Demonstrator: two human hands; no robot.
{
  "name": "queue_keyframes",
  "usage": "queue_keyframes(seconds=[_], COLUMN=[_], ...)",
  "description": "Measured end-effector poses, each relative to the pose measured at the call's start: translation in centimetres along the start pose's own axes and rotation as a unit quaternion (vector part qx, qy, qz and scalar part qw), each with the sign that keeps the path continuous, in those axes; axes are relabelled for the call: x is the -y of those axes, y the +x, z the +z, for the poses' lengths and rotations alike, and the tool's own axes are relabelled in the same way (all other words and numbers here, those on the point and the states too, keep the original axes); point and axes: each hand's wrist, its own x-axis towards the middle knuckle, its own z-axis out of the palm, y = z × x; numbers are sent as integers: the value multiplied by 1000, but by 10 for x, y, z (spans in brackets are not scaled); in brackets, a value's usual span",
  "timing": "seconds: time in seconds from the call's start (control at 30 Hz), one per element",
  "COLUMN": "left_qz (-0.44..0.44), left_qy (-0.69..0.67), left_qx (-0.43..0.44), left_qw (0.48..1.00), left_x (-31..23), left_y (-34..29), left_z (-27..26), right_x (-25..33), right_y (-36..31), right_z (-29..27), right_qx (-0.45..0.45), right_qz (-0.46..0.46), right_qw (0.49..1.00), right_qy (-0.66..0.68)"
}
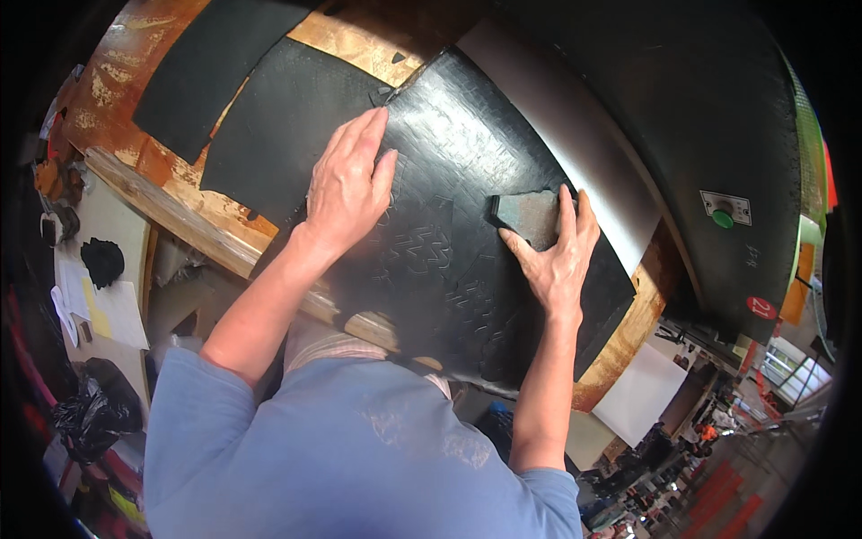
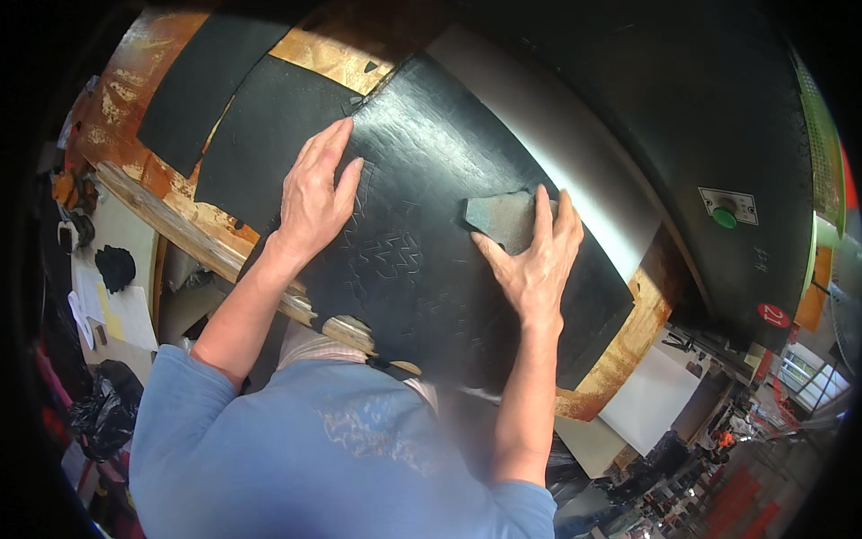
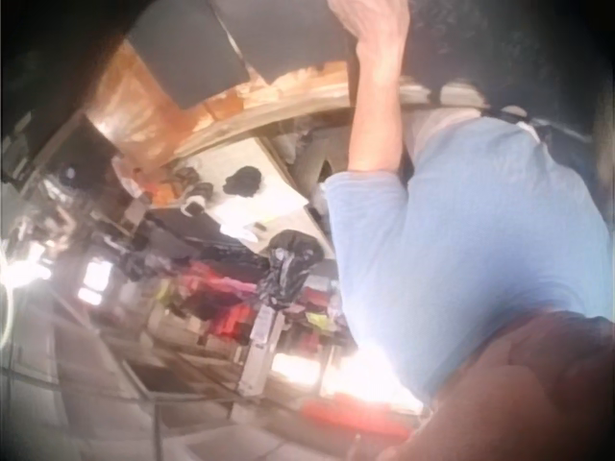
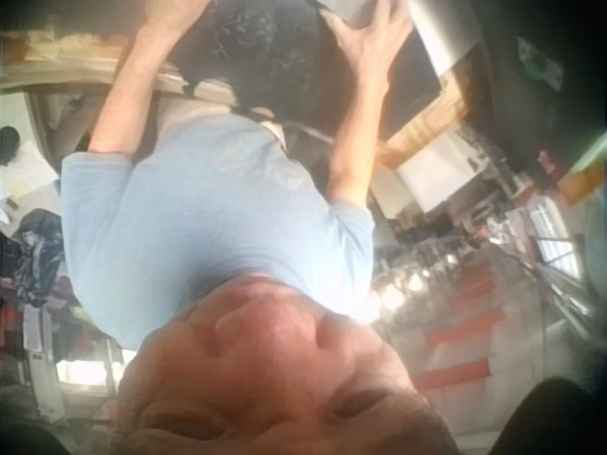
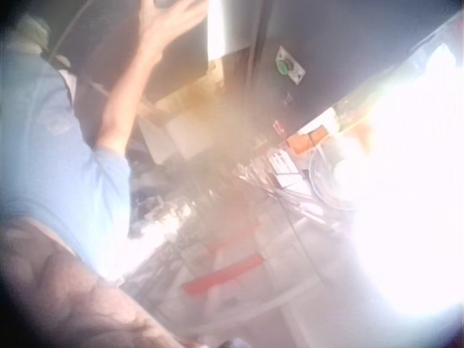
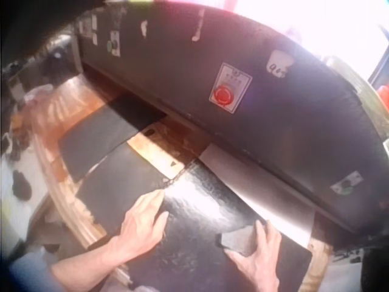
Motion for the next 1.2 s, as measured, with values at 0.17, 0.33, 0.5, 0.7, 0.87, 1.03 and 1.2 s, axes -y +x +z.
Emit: queue_keyframes(seconds=[0.17,0.33,0.5,0.7,0.87,1.03,1.2], left_qz=[-9,7,-2,25,53,82,88], left_qy=[-19,-13,-5,-77,-84,-23,-35], left_qx=[0,-9,-9,18,100,122,105], left_qw=[1000,1000,1000,997,990,989,990], left_x=[-2,-13,-17,-13,-21,-22,-17], left_y=[1,-12,-20,-17,-17,-14,-18], left_z=[-4,0,3,-7,-13,-12,-7], right_x=[-16,7,43,38,32,30,28], right_y=[18,46,92,93,47,43,55], right_z=[-1,-16,-16,4,38,59,60], right_qx=[21,61,144,170,-41,-80,-53], right_qz=[-79,-176,-337,-237,-49,-88,-135], right_qw=[994,978,929,940,969,946,952], right_qy=[78,93,57,176,240,301,270])
